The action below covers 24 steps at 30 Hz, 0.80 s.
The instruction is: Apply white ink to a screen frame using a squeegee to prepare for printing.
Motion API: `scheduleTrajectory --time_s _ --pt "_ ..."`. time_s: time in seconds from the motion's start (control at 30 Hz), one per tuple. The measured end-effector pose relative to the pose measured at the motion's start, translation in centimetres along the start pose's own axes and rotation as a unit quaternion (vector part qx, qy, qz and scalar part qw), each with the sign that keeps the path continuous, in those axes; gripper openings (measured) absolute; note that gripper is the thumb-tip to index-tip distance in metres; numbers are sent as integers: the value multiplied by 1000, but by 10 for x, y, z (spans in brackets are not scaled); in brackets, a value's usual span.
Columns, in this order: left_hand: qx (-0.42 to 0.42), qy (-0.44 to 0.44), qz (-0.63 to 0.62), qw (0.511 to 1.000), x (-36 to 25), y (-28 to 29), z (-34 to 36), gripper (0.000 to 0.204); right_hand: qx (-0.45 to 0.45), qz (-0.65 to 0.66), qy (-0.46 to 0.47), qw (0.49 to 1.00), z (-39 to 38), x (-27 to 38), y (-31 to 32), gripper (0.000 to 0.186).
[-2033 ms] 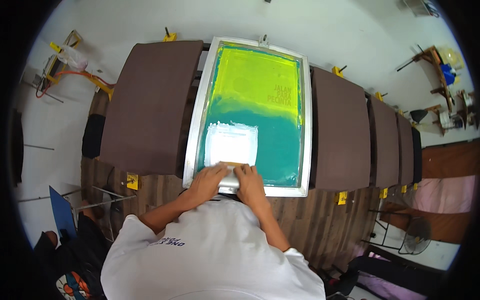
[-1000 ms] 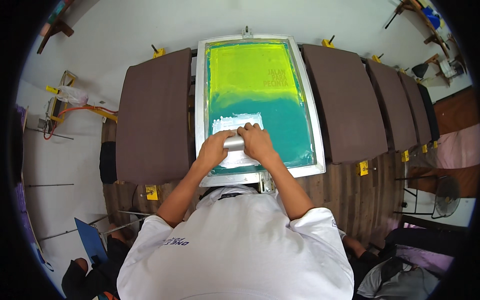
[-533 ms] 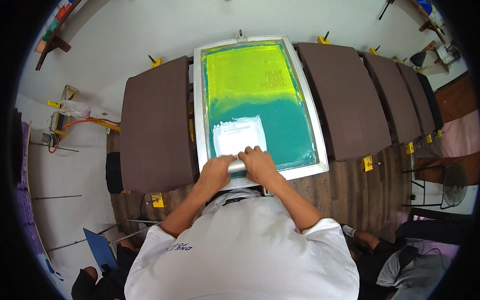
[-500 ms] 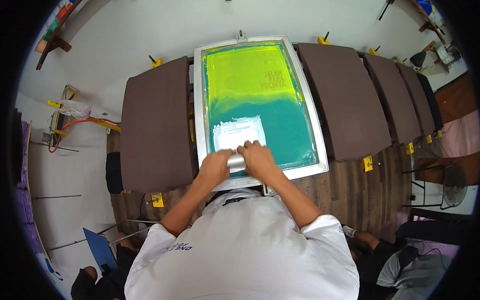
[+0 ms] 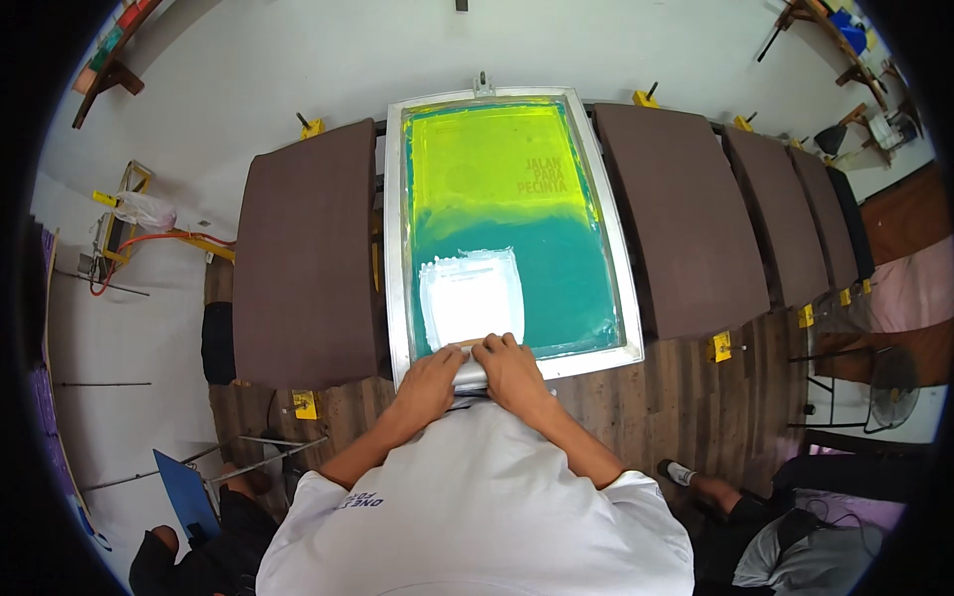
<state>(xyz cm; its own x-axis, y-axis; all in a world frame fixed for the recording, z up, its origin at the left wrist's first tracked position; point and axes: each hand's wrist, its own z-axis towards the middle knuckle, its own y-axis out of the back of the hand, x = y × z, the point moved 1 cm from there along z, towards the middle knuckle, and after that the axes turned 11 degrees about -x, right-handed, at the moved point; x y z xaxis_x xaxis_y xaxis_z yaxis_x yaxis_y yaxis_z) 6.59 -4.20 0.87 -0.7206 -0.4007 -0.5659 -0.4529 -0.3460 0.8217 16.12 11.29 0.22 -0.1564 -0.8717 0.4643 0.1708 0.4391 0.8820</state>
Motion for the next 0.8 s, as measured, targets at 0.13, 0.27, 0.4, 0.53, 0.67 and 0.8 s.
scheduleTrajectory --time_s 0.13,0.27,0.4,0.53,0.67,0.8 --pt "-31 25 -73 997 12 18 37 48 -5 -7 15 1000 41 -4 17 44" --pt "-115 8 -77 990 41 2 77 52 -65 -37 6 997 79 -22 2 39" --pt "-117 -41 -2 992 39 -22 44 50 -82 1 26 996 51 -26 -12 46" --pt "-74 -37 21 996 17 -23 -3 54 -52 0 13 999 4 -3 -13 42" --pt "-19 -4 -66 998 10 3 7 52 12 14 -9 1000 8 3 -1 44" --pt "-130 -47 -82 987 27 18 50 48 -33 -13 3 999 58 1 18 42"
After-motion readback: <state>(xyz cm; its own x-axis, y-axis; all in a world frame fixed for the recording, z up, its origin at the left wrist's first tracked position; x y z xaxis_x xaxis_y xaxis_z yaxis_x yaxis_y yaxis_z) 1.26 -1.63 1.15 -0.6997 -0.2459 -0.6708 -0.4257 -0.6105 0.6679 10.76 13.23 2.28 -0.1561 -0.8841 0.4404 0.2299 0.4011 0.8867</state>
